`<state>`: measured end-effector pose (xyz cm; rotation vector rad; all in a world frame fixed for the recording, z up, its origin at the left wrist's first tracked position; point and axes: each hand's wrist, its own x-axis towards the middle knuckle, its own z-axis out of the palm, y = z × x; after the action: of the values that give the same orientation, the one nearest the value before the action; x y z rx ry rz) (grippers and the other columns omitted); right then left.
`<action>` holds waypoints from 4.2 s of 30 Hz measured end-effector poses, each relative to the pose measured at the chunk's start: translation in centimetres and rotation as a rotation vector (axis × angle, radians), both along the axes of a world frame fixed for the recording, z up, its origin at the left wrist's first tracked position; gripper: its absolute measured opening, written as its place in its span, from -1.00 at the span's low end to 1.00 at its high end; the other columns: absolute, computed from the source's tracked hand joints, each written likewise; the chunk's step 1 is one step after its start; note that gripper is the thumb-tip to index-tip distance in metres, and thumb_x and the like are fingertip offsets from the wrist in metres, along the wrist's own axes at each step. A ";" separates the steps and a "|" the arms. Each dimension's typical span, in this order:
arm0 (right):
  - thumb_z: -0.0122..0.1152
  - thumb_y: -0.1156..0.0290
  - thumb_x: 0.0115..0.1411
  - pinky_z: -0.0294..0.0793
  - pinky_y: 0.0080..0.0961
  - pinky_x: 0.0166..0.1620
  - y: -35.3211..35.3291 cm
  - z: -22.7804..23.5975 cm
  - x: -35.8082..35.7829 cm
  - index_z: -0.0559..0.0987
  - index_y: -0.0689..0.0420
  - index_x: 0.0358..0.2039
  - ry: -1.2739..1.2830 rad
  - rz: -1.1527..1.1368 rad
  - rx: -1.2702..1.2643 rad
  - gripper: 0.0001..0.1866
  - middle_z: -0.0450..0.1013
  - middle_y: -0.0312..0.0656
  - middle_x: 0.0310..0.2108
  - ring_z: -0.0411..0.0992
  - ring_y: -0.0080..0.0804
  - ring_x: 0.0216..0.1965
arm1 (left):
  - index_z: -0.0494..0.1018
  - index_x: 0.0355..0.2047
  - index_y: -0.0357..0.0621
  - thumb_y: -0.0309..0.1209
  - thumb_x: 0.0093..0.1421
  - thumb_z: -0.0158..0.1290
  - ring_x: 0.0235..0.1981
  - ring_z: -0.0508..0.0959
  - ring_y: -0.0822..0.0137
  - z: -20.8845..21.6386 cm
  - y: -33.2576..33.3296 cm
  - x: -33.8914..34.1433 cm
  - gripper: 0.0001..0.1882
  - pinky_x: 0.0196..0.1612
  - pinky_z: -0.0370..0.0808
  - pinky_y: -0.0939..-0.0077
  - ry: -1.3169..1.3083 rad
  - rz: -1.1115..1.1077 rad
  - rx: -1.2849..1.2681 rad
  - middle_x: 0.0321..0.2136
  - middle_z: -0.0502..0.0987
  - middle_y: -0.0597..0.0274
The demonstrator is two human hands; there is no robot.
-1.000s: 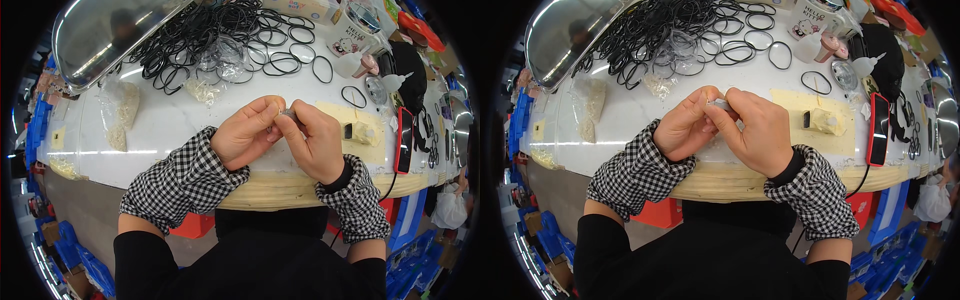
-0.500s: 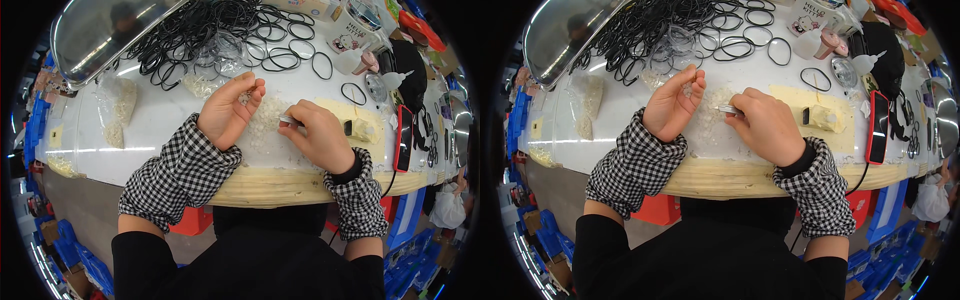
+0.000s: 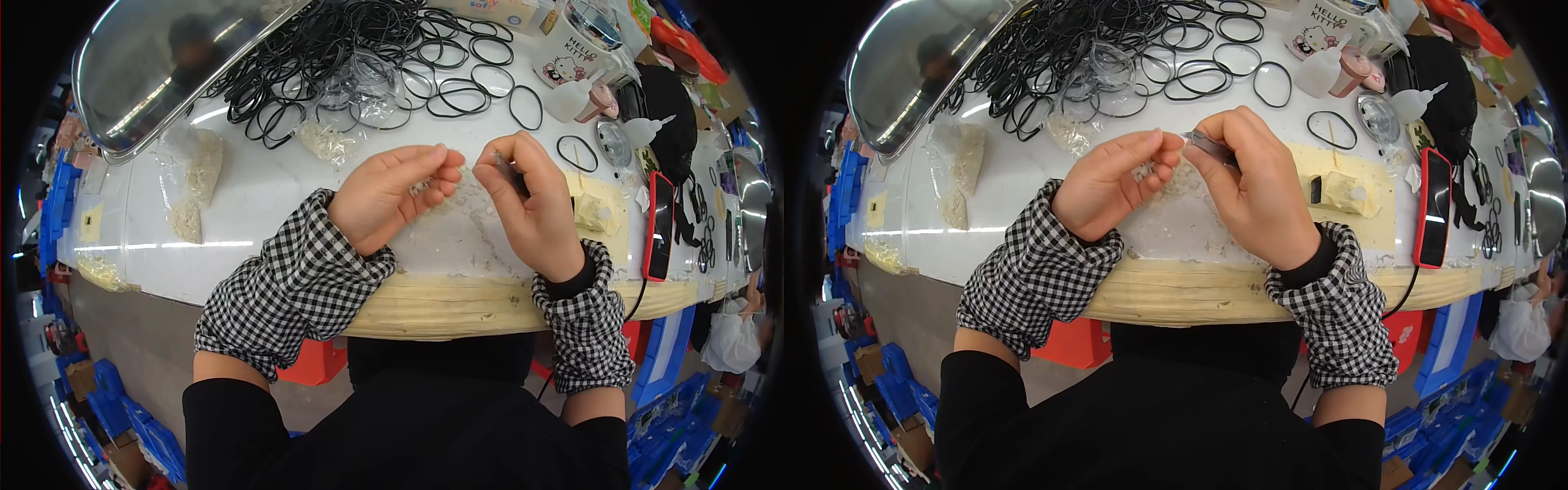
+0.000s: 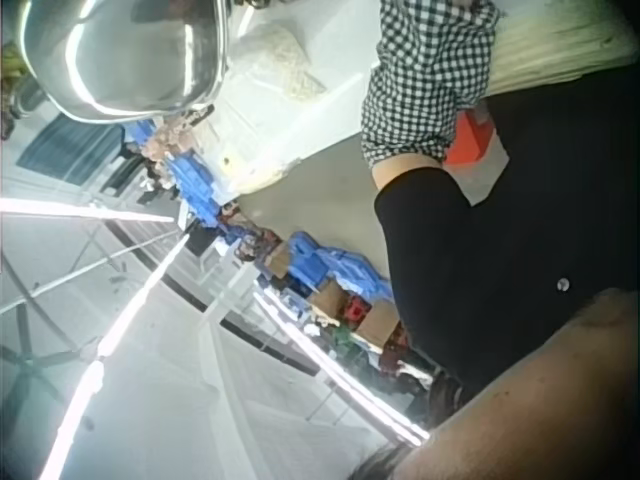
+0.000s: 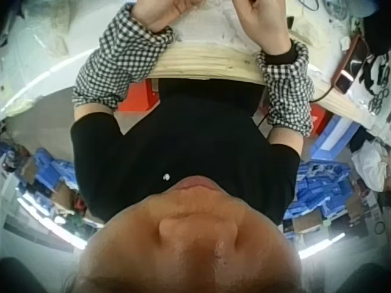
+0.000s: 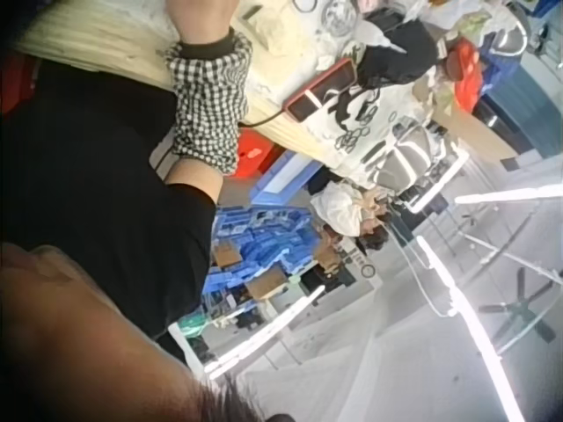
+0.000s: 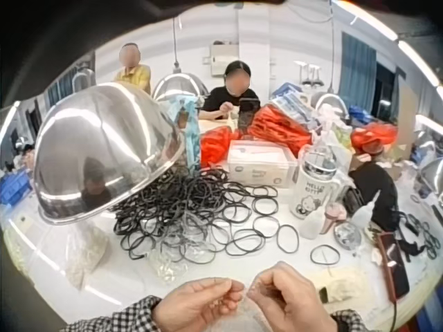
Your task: Assembling small white plastic components into black circular frames at a workbench.
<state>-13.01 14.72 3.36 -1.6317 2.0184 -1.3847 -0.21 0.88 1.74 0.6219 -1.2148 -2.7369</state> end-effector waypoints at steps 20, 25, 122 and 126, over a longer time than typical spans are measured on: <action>0.28 0.46 0.00 0.14 -0.69 -0.62 0.1 1.3 1.0 0.46 0.18 -0.47 -0.045 -0.051 -0.072 -0.84 0.34 -0.31 -0.57 0.23 -0.63 -0.63 | 0.41 -0.27 -0.19 -0.35 0.27 -0.08 -0.45 0.38 0.62 -0.3 0.3 0.4 -0.83 -0.34 0.37 0.79 0.220 -0.085 0.017 -0.45 0.42 0.41; 0.25 0.27 0.05 0.19 -0.58 -0.62 0.3 0.9 0.8 0.40 0.18 -0.56 0.072 -0.068 0.053 -0.72 0.33 -0.26 -0.67 0.24 -0.47 -0.69 | 0.38 -0.26 -0.17 -0.37 0.28 -0.11 -0.44 0.37 0.62 -0.7 0.3 0.3 -0.86 -0.34 0.37 0.78 0.312 -0.090 0.039 -0.44 0.42 0.41; 0.21 0.49 0.07 0.11 -0.78 -0.58 -0.1 0.3 0.7 0.48 0.26 -0.43 -0.335 -0.048 0.029 -0.88 0.37 -0.35 -0.57 0.17 -0.75 -0.61 | 0.39 -0.29 -0.22 -0.31 0.30 -0.14 -0.44 0.30 0.64 -0.5 0.6 0.2 -0.77 -0.36 0.30 0.81 0.029 -0.105 0.007 -0.43 0.39 0.42; 0.20 0.51 0.07 0.14 -0.77 -0.57 -0.3 0.4 1.0 0.46 0.25 -0.45 -0.259 -0.031 0.008 -0.89 0.37 -0.32 -0.56 0.21 -0.73 -0.59 | 0.42 -0.29 -0.22 -0.32 0.27 -0.08 -0.46 0.35 0.64 -1.1 0.7 0.2 -0.79 -0.36 0.36 0.81 0.081 -0.100 0.069 -0.43 0.43 0.40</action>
<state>-12.06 14.46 3.71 -1.3435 1.9037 -1.5089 0.01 1.54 0.61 0.4626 -1.1693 -2.8663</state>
